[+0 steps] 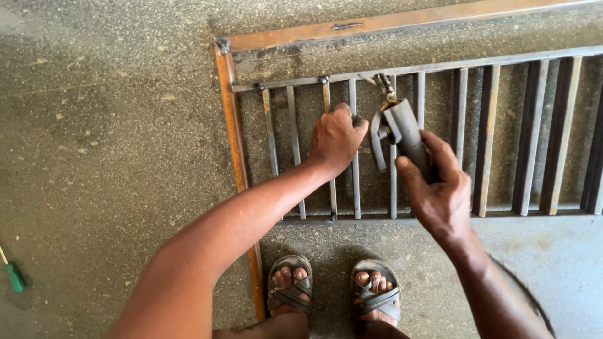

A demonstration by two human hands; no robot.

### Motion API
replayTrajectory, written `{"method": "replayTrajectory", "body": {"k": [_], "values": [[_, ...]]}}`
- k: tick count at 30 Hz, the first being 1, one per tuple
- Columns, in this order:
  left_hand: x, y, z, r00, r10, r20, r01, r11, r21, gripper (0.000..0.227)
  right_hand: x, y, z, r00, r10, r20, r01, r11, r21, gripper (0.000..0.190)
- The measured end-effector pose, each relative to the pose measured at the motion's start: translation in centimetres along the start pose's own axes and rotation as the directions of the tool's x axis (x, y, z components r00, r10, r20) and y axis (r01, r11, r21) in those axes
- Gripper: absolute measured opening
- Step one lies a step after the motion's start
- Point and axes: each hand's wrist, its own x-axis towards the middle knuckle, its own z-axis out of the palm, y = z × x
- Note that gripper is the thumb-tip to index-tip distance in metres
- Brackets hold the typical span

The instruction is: The person uses a welding tool to join metal bars to a frame, then rubs a metal file across the joints.

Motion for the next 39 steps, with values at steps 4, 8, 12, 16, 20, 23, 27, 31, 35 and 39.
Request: {"method": "replayTrajectory", "body": {"k": [4, 8, 12, 16, 20, 23, 27, 31, 35, 39], "values": [[-0.1, 0.5, -0.3, 1.0, -0.022, -0.003, 0.022, 0.997, 0.069, 0.021, 0.0, 0.6, 1.8, 0.999, -0.036, -0.032, 0.036, 0.999, 0.008, 0.057], [0.3, 0.4, -0.3, 0.998, -0.061, 0.022, 0.059, 0.995, 0.082, 0.016, 0.0, 0.6, 2.1, 0.986, -0.155, -0.054, 0.155, 0.988, -0.01, 0.056], [0.4, 0.1, 0.1, 0.999, -0.052, 0.013, 0.051, 0.996, 0.067, 0.015, 0.1, 0.3, 2.2, 0.993, -0.118, -0.031, 0.118, 0.993, 0.014, 0.057], [0.4, -0.4, 0.5, 0.999, -0.046, 0.011, 0.046, 0.998, 0.04, 0.019, 0.4, 0.4, 2.3, 0.998, -0.055, -0.003, 0.055, 0.998, 0.035, 0.058], [0.6, -0.8, 0.8, 0.999, -0.036, 0.005, 0.036, 0.998, 0.059, 0.023, 0.5, 0.3, 2.5, 0.998, -0.053, -0.022, 0.053, 0.998, 0.018, 0.057], [0.6, -1.0, 0.9, 0.999, -0.038, 0.01, 0.037, 0.997, 0.06, 0.024, 0.4, 0.3, 2.5, 0.995, -0.091, -0.037, 0.092, 0.995, 0.037, 0.056], [0.6, -1.0, 0.8, 0.999, -0.038, 0.005, 0.038, 0.998, 0.056, 0.023, 0.4, 0.1, 2.5, 0.996, -0.084, -0.032, 0.086, 0.995, 0.046, 0.055], [0.6, -0.8, 0.7, 1.0, -0.027, -0.001, 0.027, 0.997, 0.079, 0.022, 0.4, 0.1, 2.6, 0.997, -0.077, -0.032, 0.079, 0.996, 0.044, 0.055], [0.6, -0.9, 0.9, 1.0, -0.03, -0.002, 0.03, 0.997, 0.066, 0.027, 0.3, 0.1, 2.6, 0.996, -0.08, -0.035, 0.082, 0.995, 0.062, 0.055], [0.8, -1.7, 1.5, 1.0, -0.031, -0.002, 0.031, 0.995, 0.092, 0.031, 0.5, -0.1, 2.6, 0.995, -0.095, -0.035, 0.097, 0.994, 0.055, 0.056]]}}
